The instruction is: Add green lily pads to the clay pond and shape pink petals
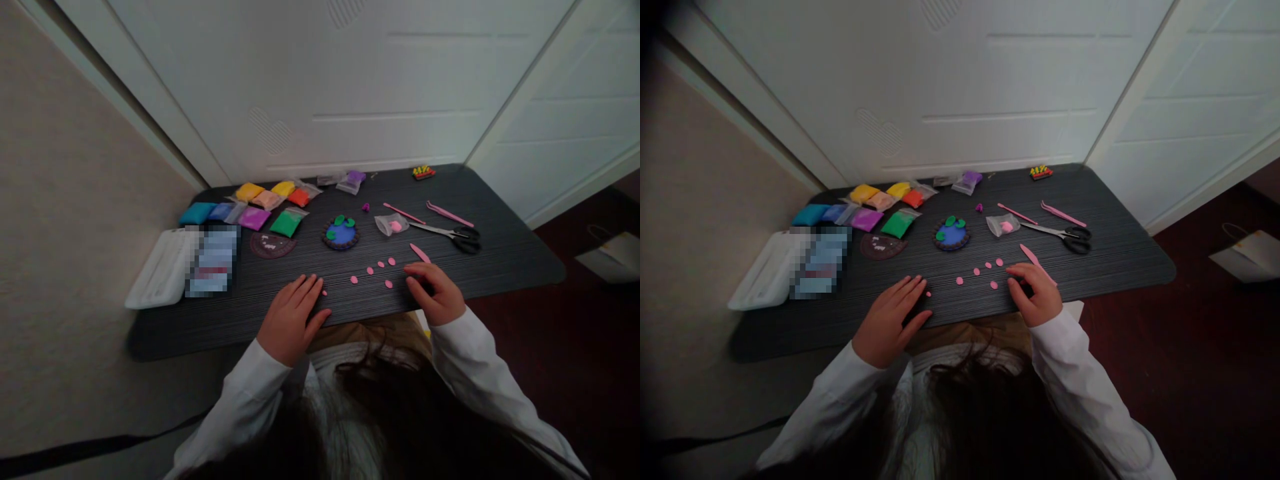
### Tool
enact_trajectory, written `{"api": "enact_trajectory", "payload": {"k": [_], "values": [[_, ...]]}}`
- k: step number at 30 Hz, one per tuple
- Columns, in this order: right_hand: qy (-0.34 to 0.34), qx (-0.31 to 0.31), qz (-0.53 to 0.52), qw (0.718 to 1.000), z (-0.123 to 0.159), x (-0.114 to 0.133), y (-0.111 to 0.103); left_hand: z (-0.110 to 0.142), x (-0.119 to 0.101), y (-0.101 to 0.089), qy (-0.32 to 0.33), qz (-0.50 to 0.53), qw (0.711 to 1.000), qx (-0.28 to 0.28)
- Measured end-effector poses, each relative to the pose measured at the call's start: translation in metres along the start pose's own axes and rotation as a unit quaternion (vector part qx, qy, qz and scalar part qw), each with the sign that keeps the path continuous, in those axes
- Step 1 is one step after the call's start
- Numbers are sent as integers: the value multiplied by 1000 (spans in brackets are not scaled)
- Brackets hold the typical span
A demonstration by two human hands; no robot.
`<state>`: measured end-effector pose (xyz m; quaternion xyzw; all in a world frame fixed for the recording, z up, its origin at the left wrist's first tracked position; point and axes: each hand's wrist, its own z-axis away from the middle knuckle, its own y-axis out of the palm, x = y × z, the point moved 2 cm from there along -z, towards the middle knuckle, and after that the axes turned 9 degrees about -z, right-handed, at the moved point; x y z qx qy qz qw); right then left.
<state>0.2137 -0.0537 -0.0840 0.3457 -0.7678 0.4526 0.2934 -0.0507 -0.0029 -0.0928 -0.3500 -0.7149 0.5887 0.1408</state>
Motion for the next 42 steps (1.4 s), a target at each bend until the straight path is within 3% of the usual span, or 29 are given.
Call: {"api": "enact_trajectory", "payload": {"k": [5,12,19,27,35,42], "values": [[-3,-11,6,1000,1,-5,2,8,10,-10,33,-47,998,-13],[-8,-2,16,1000,1,-5,4,2,4,-12,83,-115,990,13],[-4,-5,21,1000,2,-5,4,-14,3,-3,57,-108,992,25],[-10,-4,26,1000,2,-3,5,9,1,-10,64,-106,991,53],[-30,-6,25,999,2,-4,4,-16,2,0,27,-124,992,29],[-40,-1,29,999,1,-5,5,8,-5,-6,38,-142,987,57]]}}
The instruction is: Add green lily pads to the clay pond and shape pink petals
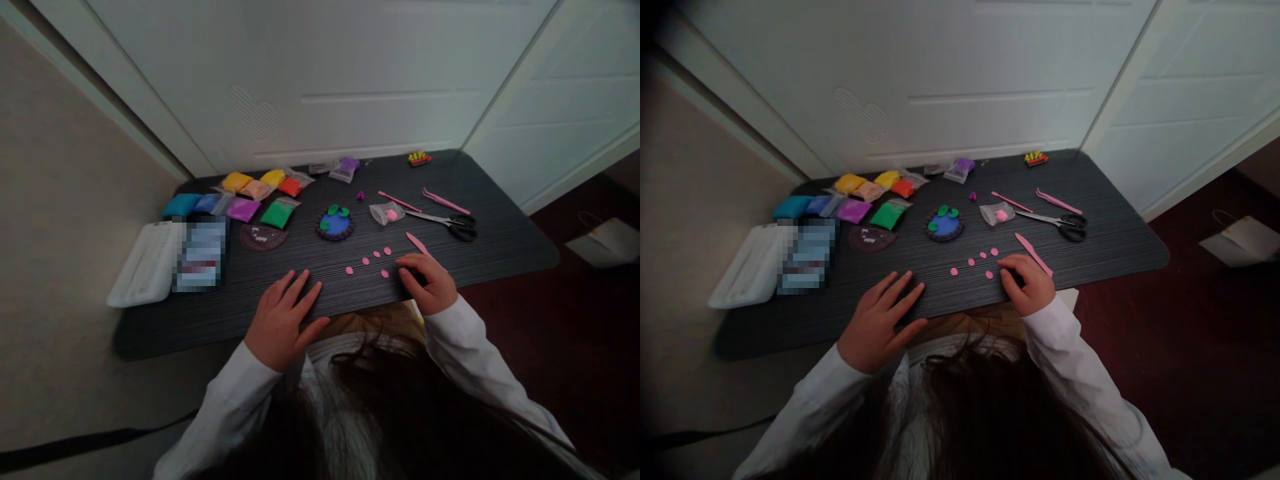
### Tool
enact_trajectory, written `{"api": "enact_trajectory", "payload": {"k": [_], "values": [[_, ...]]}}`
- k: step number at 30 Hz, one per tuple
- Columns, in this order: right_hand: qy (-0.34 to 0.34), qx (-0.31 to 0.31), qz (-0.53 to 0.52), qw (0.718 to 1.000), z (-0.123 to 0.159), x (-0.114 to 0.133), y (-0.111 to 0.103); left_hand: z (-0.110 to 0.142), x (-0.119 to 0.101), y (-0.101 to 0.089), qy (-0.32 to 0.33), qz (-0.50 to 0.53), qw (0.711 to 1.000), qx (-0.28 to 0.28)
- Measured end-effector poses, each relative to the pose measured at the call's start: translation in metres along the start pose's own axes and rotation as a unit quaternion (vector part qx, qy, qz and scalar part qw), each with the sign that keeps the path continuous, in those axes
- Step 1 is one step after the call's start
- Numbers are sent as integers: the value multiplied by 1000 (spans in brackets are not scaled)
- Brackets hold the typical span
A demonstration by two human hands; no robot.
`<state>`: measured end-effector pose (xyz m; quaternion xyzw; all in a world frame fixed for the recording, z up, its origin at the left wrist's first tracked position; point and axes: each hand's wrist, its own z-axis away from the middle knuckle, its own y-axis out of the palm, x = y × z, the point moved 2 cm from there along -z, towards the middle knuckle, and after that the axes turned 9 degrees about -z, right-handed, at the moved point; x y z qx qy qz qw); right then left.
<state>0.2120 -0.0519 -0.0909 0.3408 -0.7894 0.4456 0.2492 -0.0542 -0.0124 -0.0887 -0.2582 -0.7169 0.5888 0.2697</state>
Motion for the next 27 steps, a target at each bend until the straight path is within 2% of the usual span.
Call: {"api": "enact_trajectory", "payload": {"k": [8,15,22,27], "values": [[13,2,-9,1000,3,-1,1,-25,5,3,-17,6,1000,-17],[17,-1,-22,1000,2,-2,2,-2,3,-2,-1,41,999,4],[25,-11,-29,999,3,-2,2,-16,16,5,-21,110,992,-62],[23,-5,-27,999,3,-2,2,-24,18,8,-40,153,985,-75]]}}
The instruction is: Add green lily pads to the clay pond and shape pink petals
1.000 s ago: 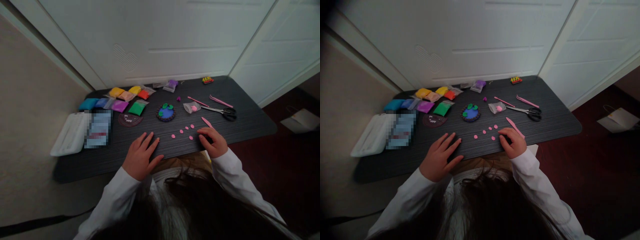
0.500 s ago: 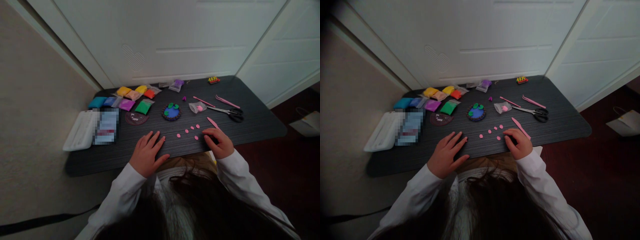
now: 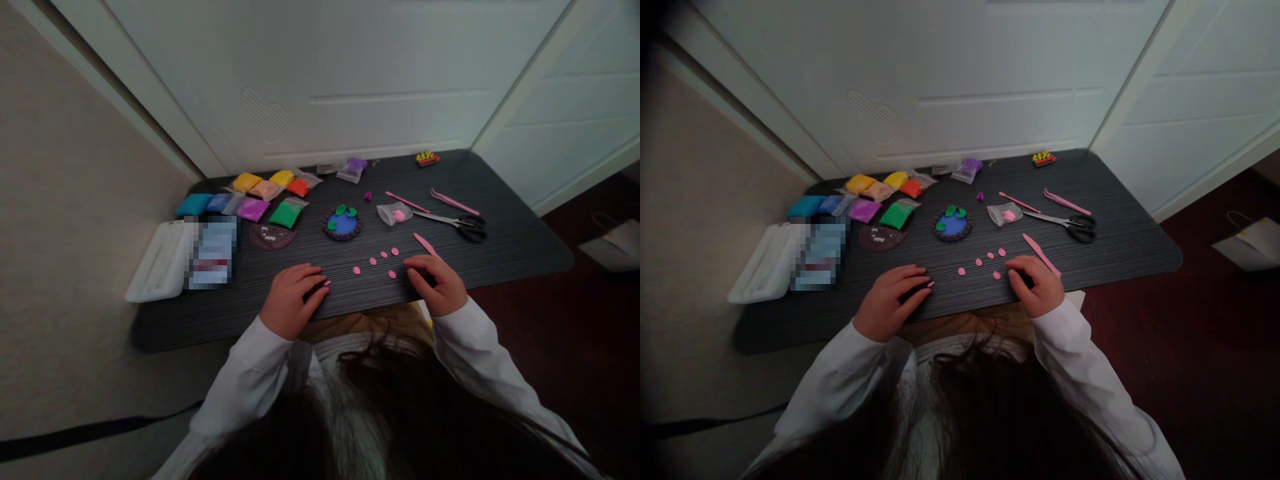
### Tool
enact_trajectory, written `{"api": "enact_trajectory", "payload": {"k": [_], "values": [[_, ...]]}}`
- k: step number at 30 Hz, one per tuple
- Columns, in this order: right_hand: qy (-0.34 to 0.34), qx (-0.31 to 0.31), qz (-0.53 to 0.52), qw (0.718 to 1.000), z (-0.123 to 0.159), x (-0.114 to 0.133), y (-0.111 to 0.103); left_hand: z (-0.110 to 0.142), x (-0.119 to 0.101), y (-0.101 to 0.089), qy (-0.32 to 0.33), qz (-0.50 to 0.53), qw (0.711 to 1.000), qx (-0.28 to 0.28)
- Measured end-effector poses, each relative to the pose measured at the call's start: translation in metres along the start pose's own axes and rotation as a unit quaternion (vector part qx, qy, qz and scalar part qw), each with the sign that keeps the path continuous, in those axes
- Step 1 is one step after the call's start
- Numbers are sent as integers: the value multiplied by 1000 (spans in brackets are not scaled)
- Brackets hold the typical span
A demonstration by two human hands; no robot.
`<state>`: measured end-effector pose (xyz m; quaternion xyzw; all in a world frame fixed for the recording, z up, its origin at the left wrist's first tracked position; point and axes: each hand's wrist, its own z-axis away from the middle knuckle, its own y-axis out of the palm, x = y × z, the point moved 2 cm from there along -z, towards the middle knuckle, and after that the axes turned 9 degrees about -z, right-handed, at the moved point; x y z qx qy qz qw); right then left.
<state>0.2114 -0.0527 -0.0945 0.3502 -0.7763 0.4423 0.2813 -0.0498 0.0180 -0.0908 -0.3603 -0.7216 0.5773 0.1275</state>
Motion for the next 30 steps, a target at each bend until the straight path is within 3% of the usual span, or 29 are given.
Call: {"api": "enact_trajectory", "payload": {"k": [6,13,20,24,30], "values": [[-3,-2,-1,1000,-1,1,0,0,-10,1,-29,4,999,-35],[-8,-1,0,1000,-1,1,-1,3,-12,-1,-53,-69,993,-76],[-1,0,-1,1000,-1,1,0,13,-11,-2,-33,-87,992,-79],[-4,1,-1,1000,0,0,0,20,-9,-8,-5,-126,991,-50],[-2,8,-2,1000,0,-1,0,15,7,-15,-21,-118,992,-47]]}}
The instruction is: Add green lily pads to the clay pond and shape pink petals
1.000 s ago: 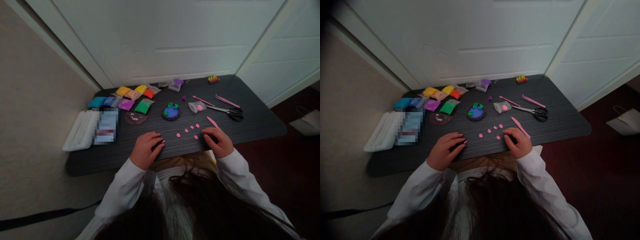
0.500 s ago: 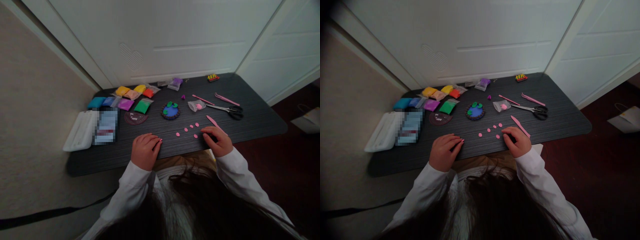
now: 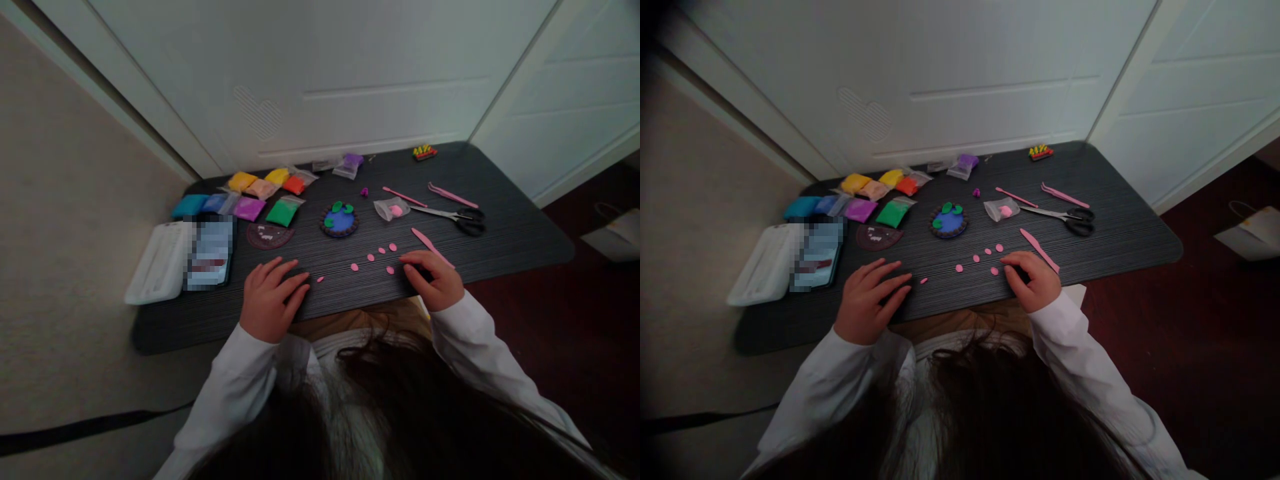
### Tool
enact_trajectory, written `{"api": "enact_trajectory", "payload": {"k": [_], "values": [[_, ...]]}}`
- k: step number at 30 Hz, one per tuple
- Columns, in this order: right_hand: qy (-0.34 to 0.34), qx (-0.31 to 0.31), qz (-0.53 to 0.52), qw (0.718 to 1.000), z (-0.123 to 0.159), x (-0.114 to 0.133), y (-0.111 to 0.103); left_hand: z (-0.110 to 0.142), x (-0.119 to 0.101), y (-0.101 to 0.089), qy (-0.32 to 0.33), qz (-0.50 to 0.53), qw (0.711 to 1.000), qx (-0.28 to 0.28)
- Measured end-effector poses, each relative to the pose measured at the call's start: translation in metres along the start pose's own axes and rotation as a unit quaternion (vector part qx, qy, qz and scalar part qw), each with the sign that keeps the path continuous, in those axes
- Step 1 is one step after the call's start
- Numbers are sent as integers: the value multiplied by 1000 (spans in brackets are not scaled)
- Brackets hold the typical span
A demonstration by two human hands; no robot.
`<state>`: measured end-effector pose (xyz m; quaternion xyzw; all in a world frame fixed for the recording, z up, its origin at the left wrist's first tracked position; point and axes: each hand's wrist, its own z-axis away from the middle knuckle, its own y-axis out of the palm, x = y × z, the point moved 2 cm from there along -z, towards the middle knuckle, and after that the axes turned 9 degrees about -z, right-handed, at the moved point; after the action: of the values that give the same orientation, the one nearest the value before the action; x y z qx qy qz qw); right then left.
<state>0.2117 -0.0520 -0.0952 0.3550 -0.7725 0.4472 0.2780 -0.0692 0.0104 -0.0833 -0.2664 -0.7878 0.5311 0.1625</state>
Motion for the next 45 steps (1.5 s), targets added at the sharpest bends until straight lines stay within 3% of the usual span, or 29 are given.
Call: {"api": "enact_trajectory", "payload": {"k": [13,29,35,45], "values": [[6,3,5,1000,-1,1,0,-8,-21,9,-76,49,996,0],[0,-2,4,1000,1,1,0,0,-37,3,-64,14,997,-44],[2,-5,6,1000,1,1,0,7,-50,-3,-36,-32,999,12],[5,-1,14,1000,0,3,0,7,-43,-1,-31,-39,997,57]]}}
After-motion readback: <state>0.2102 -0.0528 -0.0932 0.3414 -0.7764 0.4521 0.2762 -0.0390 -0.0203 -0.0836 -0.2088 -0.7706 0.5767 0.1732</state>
